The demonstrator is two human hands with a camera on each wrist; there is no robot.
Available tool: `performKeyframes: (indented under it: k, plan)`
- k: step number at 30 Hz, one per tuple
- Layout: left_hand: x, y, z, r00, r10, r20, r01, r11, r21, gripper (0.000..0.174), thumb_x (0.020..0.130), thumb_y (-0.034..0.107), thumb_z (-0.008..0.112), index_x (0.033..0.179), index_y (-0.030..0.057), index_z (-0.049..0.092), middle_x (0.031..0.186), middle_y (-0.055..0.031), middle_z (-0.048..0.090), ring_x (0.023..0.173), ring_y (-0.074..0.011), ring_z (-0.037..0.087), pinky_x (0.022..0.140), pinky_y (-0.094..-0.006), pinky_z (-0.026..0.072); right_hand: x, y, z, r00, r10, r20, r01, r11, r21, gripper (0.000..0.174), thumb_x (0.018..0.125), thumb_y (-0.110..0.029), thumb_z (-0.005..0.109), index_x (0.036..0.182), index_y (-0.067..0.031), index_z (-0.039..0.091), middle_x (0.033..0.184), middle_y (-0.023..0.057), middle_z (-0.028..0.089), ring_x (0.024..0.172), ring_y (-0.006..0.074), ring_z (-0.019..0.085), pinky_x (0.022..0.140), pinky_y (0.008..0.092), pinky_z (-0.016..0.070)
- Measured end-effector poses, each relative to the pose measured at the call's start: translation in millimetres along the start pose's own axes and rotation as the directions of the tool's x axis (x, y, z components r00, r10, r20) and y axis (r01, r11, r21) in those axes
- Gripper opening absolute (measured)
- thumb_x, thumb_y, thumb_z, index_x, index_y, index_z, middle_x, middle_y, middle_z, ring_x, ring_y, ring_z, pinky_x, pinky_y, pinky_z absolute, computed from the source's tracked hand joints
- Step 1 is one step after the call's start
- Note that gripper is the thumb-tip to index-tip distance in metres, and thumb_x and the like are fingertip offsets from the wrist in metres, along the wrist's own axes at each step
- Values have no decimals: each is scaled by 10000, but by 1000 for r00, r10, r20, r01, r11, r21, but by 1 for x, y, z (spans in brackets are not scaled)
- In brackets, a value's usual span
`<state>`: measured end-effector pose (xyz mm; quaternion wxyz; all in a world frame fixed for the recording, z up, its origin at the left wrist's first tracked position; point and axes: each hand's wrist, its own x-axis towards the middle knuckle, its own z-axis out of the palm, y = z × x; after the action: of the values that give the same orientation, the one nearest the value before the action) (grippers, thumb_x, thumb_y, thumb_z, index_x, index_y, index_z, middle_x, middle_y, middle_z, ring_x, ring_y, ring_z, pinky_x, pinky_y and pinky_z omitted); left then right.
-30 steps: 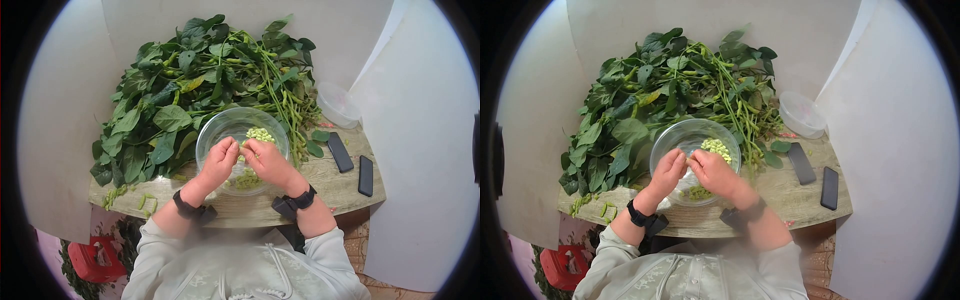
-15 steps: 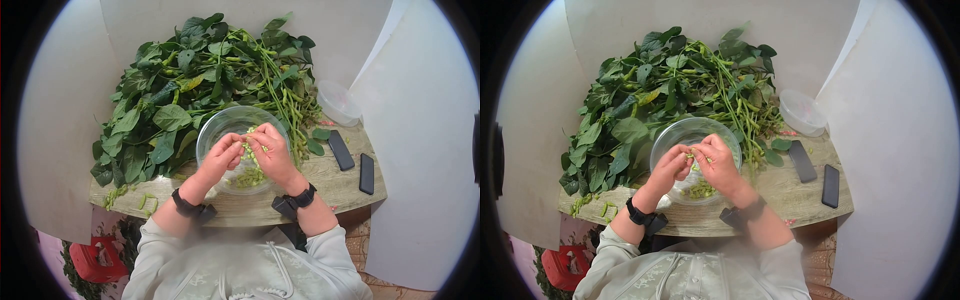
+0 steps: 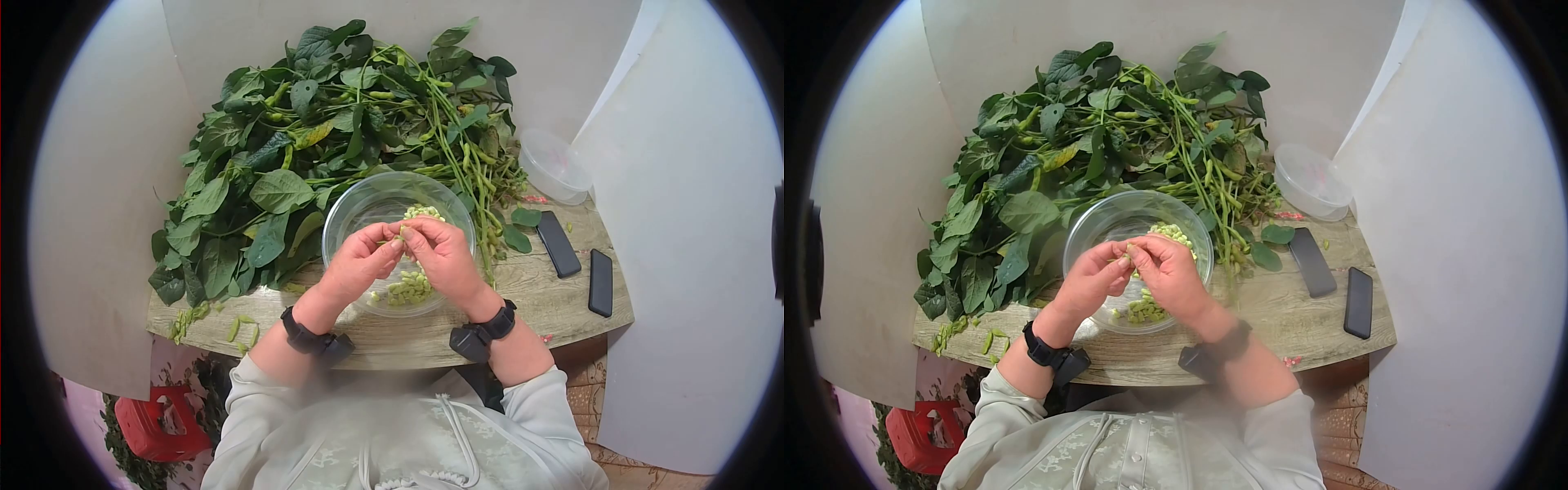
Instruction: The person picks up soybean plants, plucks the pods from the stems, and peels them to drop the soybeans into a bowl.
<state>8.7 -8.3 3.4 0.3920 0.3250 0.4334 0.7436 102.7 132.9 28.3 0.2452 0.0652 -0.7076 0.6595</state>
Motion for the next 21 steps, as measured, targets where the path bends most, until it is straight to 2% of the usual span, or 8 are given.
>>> performKeyframes:
  k: [4,5,6,9,13,16,18,21]
  plan:
    - [0,-3,-8,1000,15,-9,-15,999,47,68,951,115,591,997,81,554,779,54,489,612,-18,381,530,-177,287,-1,2,1,991,115,-67,-101,979,176,149,889,2,623,1034,9,657,840,61,592,727,142,571,651,252,463]
    - [0,-2,-7,999,-7,-43,10,998,68,59,942,102,592,956,89,536,776,55,489,612,-17,383,529,-176,287,1,0,-1,991,-103,-82,93,989,-119,169,868,16,636,1037,10,648,838,69,591,726,156,582,645,256,472]
    - [-1,0,-5,997,-28,-77,35,995,88,78,933,89,593,915,98,519,773,55,490,612,-16,385,528,-176,288,2,0,-2,949,-312,-32,274,874,-401,193,847,30,649,1039,11,638,837,78,590,724,171,593,638,260,481]
    - [0,-3,-8,995,0,-95,5,999,52,64,924,76,586,919,95,525,765,58,485,610,-14,381,525,-179,288,2,1,-1,867,-493,75,445,698,-562,221,818,37,667,1035,14,632,832,98,584,720,201,610,611,284,496]
    - [0,-3,-9,994,42,-105,-35,997,70,73,929,90,595,919,93,524,759,59,477,609,-15,376,523,-182,285,2,0,1,881,-467,70,419,705,-573,200,828,30,656,1026,30,631,834,116,598,719,214,624,596,300,502]
    - [-2,1,-4,995,71,-75,-61,990,128,81,942,109,609,910,73,544,759,61,506,599,-7,413,525,-183,334,2,4,-7,941,-330,77,328,831,-448,149,875,2,634,1022,28,633,862,107,637,723,210,632,609,278,511]
    - [-3,3,3,982,187,-11,-173,928,330,75,952,125,610,947,66,565,822,41,559,695,-24,504,623,-184,420,2,6,-12,995,84,62,-83,996,-11,124,937,-58,601,1033,8,641,917,90,677,741,214,644,644,263,530]
    - [-4,1,0,986,165,25,-164,924,347,110,949,162,632,967,70,575,900,26,591,791,-39,550,683,-184,442,6,8,-24,963,197,182,-212,975,61,126,949,-105,610,1040,-35,661,936,75,685,789,238,664,708,284,546]
